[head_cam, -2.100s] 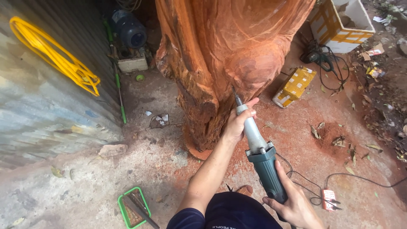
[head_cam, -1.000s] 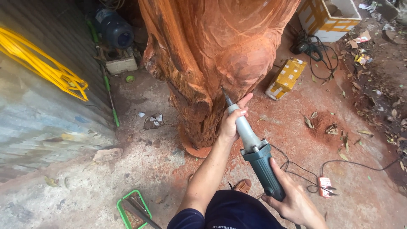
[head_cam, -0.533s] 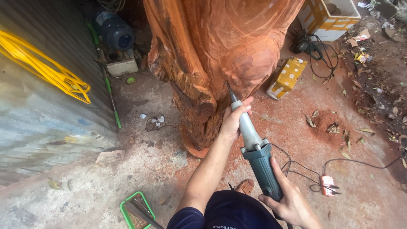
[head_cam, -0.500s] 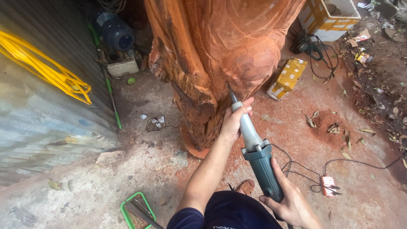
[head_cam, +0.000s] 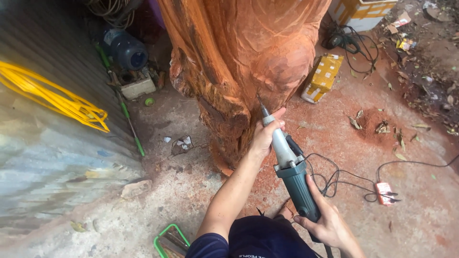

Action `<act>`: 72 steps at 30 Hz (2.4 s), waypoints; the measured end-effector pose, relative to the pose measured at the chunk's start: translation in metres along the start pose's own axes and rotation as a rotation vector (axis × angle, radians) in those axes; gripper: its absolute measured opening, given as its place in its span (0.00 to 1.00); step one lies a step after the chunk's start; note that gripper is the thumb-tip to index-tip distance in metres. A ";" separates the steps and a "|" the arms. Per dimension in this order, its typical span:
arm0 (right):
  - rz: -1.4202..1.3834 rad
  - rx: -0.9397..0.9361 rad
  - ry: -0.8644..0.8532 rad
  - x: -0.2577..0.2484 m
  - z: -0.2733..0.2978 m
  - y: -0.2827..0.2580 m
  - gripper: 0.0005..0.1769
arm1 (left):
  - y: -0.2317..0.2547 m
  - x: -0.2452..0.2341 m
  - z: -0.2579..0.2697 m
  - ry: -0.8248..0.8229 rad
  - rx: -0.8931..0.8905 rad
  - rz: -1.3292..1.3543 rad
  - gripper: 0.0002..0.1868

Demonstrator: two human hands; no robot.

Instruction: Carving and shaping a large wooden sculpture using a power carving tool

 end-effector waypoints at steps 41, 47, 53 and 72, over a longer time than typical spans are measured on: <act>-0.192 -0.286 -0.133 -0.032 -0.023 0.021 0.69 | 0.017 0.026 0.004 0.148 0.256 -0.136 0.27; -0.174 -0.256 -0.123 -0.028 -0.029 0.042 0.70 | 0.005 0.028 -0.001 0.144 0.224 -0.199 0.31; -0.170 -0.249 -0.109 -0.028 -0.027 0.056 0.70 | -0.001 0.032 0.000 0.130 0.236 -0.217 0.38; -0.091 -0.265 -0.123 -0.052 -0.034 0.068 0.71 | -0.008 0.039 -0.003 0.104 0.321 -0.141 0.38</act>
Point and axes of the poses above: each hand's wrist, its own z-axis away from the middle knuckle, its own x-axis out of the palm, y = z × x, the point moved 10 cm from there along -z, towards the middle knuckle, and after that the axes turned 4 degrees about z, right-handed, at the moved point
